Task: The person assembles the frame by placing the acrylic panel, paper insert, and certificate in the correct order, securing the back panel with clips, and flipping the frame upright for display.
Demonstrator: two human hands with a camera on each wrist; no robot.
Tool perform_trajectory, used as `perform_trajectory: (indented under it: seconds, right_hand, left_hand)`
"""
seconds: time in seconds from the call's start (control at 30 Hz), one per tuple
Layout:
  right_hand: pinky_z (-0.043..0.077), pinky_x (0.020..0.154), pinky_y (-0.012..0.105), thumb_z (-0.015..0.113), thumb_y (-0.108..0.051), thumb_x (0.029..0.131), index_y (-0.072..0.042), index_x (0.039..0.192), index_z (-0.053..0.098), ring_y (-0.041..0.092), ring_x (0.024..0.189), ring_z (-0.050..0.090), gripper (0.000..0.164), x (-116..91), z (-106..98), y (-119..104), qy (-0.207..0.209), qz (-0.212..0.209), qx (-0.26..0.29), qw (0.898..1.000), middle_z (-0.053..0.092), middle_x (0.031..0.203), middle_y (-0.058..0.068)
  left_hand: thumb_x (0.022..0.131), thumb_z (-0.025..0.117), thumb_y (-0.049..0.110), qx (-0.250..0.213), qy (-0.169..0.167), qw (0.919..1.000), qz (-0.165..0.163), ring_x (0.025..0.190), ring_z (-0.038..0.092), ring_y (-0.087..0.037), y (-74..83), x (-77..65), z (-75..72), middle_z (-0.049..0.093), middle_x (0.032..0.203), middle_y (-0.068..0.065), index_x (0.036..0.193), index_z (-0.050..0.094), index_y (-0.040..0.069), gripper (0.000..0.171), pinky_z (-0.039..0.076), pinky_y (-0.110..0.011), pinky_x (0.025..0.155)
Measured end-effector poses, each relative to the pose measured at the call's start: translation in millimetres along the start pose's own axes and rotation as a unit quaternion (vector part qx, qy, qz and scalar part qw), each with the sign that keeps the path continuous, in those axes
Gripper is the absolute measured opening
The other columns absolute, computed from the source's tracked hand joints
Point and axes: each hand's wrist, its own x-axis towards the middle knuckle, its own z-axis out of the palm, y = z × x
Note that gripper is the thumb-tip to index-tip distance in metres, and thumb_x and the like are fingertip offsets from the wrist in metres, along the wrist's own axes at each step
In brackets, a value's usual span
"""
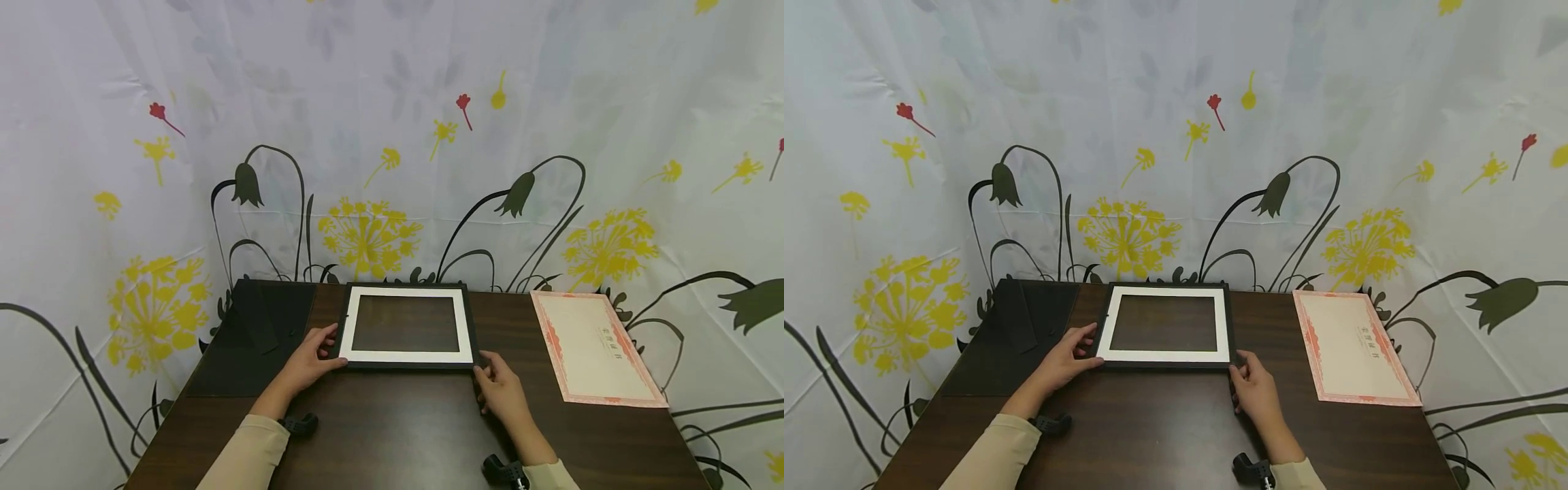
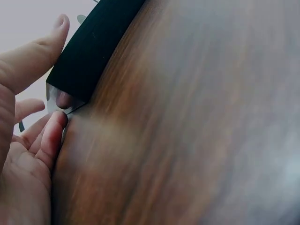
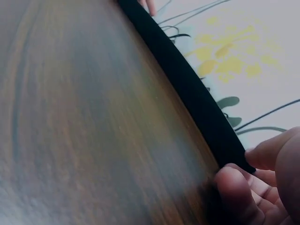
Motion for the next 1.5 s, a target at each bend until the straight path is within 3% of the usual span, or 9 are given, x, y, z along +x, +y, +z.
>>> perform_trajectory:
  seconds: [0.13, 0.27, 0.6, 0.77, 0.93, 1.2, 1.37, 1.5]
  right_hand:
    - [0.052, 0.042, 0.042, 0.064, -0.024, 0.101, -0.02, 0.138, 0.056, 0.027, 0.052, 0.062, 0.038, 1.3, -2.4, 0.1, -0.021, 0.014, 0.03, 0.999, 0.061, 0.084, 0.014]
    - [0.053, 0.043, 0.042, 0.065, -0.024, 0.101, -0.02, 0.138, 0.055, 0.026, 0.052, 0.061, 0.039, 2.3, -3.5, -1.4, -0.025, 0.015, 0.028, 0.999, 0.061, 0.084, 0.013]
    - [0.054, 0.045, 0.04, 0.065, -0.023, 0.101, -0.017, 0.141, 0.054, 0.025, 0.056, 0.062, 0.042, -0.3, -6.6, -8.0, -0.038, 0.032, 0.01, 0.999, 0.063, 0.087, 0.013]
    - [0.054, 0.046, 0.04, 0.066, -0.021, 0.1, -0.018, 0.138, 0.057, 0.026, 0.057, 0.062, 0.039, -1.2, -9.3, -10.7, -0.026, 0.02, 0.007, 0.999, 0.064, 0.086, 0.014]
    - [0.055, 0.049, 0.038, 0.065, -0.022, 0.101, -0.019, 0.134, 0.06, 0.025, 0.059, 0.063, 0.034, -0.7, -15.5, -11.0, -0.025, 0.013, -0.009, 1.0, 0.062, 0.086, 0.013]
    - [0.054, 0.059, 0.031, 0.063, -0.026, 0.102, -0.015, 0.13, 0.061, 0.022, 0.069, 0.062, 0.031, 2.9, -52.2, -13.0, 0.02, -0.01, -0.072, 0.997, 0.06, 0.088, 0.01]
    - [0.043, 0.057, 0.029, 0.061, -0.033, 0.103, -0.015, 0.128, 0.062, 0.016, 0.065, 0.052, 0.031, 6.9, -80.6, -12.4, 0.071, -0.022, -0.123, 0.99, 0.06, 0.088, 0.006]
    - [0.044, 0.063, 0.028, 0.059, -0.036, 0.103, -0.015, 0.128, 0.062, 0.018, 0.074, 0.053, 0.033, 8.6, -98.6, -16.8, 0.104, -0.01, -0.145, 0.984, 0.063, 0.097, 0.009]
  left_hand:
    - [0.077, 0.086, 0.049, 0.001, -0.012, 0.9999, -0.001, 0.11, 0.055, -0.022, 2.1, -1.3, -2.8, 0.051, 0.135, -0.007, 0.156, 0.041, 0.019, 0.095, 0.048, -0.04, 0.093]
    - [0.078, 0.086, 0.049, -0.008, -0.022, 0.9997, 0.003, 0.113, 0.054, -0.024, 1.6, -1.4, -3.4, 0.049, 0.139, -0.007, 0.156, 0.039, 0.02, 0.096, 0.047, -0.044, 0.095]
    - [0.078, 0.085, 0.049, -0.015, -0.018, 0.9997, 0.005, 0.108, 0.054, -0.023, -1.4, -1.0, -1.5, 0.048, 0.138, -0.006, 0.157, 0.039, 0.02, 0.096, 0.048, -0.042, 0.093]
    - [0.08, 0.083, 0.053, -0.012, -0.022, 0.9996, 0.01, 0.115, 0.054, -0.024, -1.1, -0.3, -3.7, 0.047, 0.142, -0.006, 0.158, 0.038, 0.02, 0.096, 0.048, -0.042, 0.097]
    - [0.078, 0.084, 0.053, -0.003, -0.017, 0.9998, 0.004, 0.107, 0.055, -0.022, -1.0, -0.9, -3.9, 0.049, 0.139, -0.005, 0.157, 0.039, 0.019, 0.097, 0.049, -0.039, 0.092]
    - [0.077, 0.086, 0.049, 0.01, -0.012, 0.9999, -0.004, 0.101, 0.055, -0.017, -3.2, -2.6, 1.9, 0.051, 0.131, -0.004, 0.156, 0.041, 0.02, 0.096, 0.049, -0.035, 0.09]
    - [0.078, 0.086, 0.049, 0.0, -0.011, 0.9999, -0.007, 0.101, 0.055, -0.019, -3.4, -3.3, 1.7, 0.051, 0.133, -0.004, 0.156, 0.04, 0.021, 0.095, 0.049, -0.038, 0.09]
    - [0.078, 0.085, 0.051, -0.003, -0.012, 0.9999, -0.008, 0.101, 0.055, -0.02, -3.4, -2.3, 1.1, 0.05, 0.134, -0.004, 0.157, 0.04, 0.022, 0.095, 0.049, -0.04, 0.09]
